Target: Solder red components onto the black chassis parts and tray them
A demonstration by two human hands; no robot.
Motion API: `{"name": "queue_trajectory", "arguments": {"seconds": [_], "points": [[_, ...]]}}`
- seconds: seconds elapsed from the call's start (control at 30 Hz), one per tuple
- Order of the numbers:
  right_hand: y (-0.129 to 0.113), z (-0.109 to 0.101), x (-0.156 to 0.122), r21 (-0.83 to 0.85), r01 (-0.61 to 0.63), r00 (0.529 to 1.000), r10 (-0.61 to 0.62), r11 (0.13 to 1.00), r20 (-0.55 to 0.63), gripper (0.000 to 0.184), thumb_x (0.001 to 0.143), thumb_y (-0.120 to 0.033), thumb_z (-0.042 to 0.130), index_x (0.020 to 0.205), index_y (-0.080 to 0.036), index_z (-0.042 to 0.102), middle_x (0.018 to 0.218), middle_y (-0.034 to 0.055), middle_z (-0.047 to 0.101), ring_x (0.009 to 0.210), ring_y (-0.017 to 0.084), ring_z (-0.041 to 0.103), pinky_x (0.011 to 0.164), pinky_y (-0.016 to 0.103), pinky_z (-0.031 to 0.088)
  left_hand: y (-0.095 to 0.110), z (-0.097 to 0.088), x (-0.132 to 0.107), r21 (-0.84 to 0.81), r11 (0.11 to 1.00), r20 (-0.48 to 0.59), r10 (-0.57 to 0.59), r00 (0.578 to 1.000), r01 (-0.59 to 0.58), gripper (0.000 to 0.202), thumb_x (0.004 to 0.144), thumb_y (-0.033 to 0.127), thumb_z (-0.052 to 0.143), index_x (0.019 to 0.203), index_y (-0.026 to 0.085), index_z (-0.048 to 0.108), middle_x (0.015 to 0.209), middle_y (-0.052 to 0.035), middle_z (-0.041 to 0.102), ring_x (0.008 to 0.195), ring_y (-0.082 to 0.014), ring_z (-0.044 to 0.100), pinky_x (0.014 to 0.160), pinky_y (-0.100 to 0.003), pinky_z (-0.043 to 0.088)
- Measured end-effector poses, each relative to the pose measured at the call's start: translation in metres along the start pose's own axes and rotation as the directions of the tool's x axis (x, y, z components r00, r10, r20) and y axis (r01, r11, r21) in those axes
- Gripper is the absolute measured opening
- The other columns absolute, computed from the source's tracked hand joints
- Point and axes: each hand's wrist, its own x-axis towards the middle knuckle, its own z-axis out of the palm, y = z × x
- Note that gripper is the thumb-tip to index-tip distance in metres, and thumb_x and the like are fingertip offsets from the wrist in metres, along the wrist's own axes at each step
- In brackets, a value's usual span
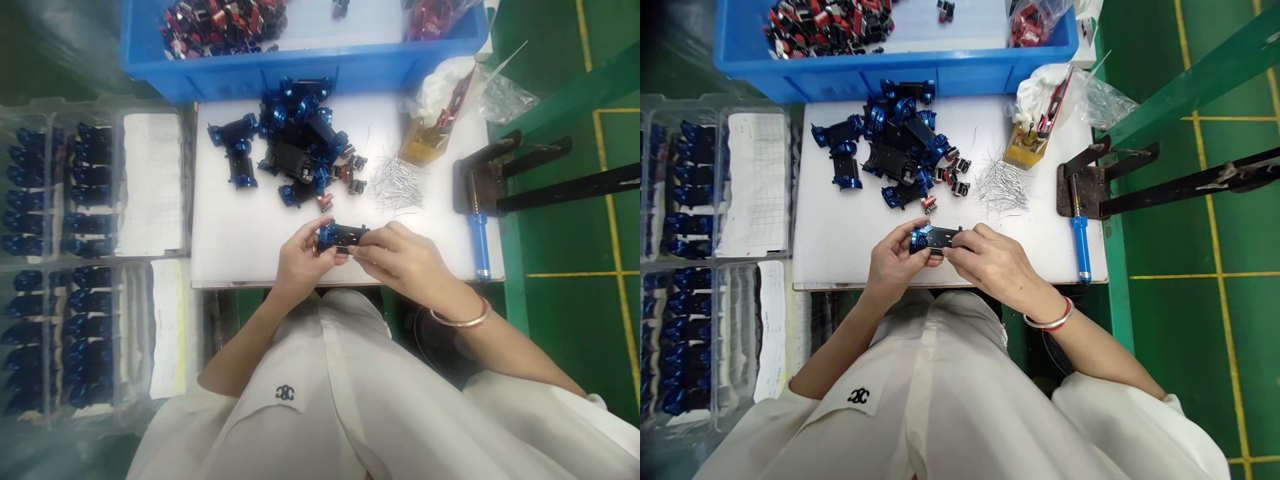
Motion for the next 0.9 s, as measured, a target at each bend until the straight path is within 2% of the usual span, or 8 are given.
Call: {"name": "queue_trajectory", "arguments": {"seconds": [0.13,0.33,0.47,0.6,0.77,0.9], "points": [[-0.001,0.003,-0.003,0.061,-0.047,0.996,0.052,0.997,-0.075,0.013,0.095,-0.017,0.060,0.107,-0.020,0.064,0.096,0.0076,0.067,0.080,0.020,0.056,0.071,0.037,0.047,0.002,0.000,0.002,-0.028,0.999,0.009,-0.021,1.000,0.021,0.051,0.077,0.022,0.072,0.127,0.017,0.061,0.103,-0.0054,0.074,0.072,-0.0144,0.075,0.076,-0.029,0.067],[-0.009,0.002,-0.004,0.130,-0.187,0.966,0.207,0.974,-0.154,0.012,0.092,-0.015,0.063,0.102,-0.023,0.064,0.094,0.0068,0.063,0.086,0.022,0.058,0.076,0.041,0.047,0.010,0.005,0.000,-0.016,0.999,0.031,0.030,0.999,-0.029,0.051,0.078,0.019,0.070,0.128,0.016,0.059,0.101,-0.0050,0.074,0.073,-0.0156,0.075,0.075,-0.029,0.067],[-0.013,0.001,-0.003,0.164,-0.232,0.956,0.256,0.959,-0.145,0.012,0.093,-0.014,0.061,0.100,-0.023,0.063,0.092,0.0060,0.061,0.087,0.022,0.057,0.076,0.040,0.048,0.009,0.006,-0.005,0.026,0.993,0.049,0.116,0.992,-0.117,0.051,0.080,0.018,0.068,0.130,0.018,0.058,0.101,-0.0047,0.074,0.076,-0.0160,0.075,0.077,-0.029,0.066],[-0.016,0.001,-0.003,0.182,-0.293,0.947,0.311,0.939,-0.082,0.009,0.094,-0.014,0.058,0.099,-0.020,0.062,0.094,0.0076,0.059,0.089,0.022,0.057,0.074,0.037,0.049,0.004,0.006,-0.006,0.091,0.980,0.055,0.174,0.983,-0.179,0.052,0.080,0.014,0.066,0.131,0.020,0.057,0.099,-0.0036,0.073,0.080,-0.0157,0.075,0.081,-0.029,0.065],[-0.017,0.001,-0.002,0.062,-0.289,0.955,0.292,0.955,-0.058,0.006,0.095,-0.015,0.056,0.096,-0.020,0.060,0.093,0.0086,0.060,0.085,0.022,0.055,0.073,0.036,0.049,0.004,0.005,-0.004,0.111,0.977,0.037,0.178,0.983,-0.181,0.051,0.080,0.013,0.065,0.130,0.020,0.057,0.099,-0.0037,0.073,0.078,-0.0154,0.075,0.081,-0.030,0.065],[-0.016,-0.004,-0.002,-0.050,-0.164,0.980,0.157,0.985,-0.121,0.014,0.092,-0.008,0.059,0.099,-0.019,0.059,0.094,0.0081,0.065,0.082,0.021,0.057,0.071,0.034,0.050,0.004,0.004,-0.005,0.077,0.986,0.055,0.146,0.988,-0.150,0.050,0.081,0.014,0.064,0.130,0.019,0.056,0.102,-0.0047,0.073,0.078,-0.0153,0.075,0.079,-0.029,0.066]]}}
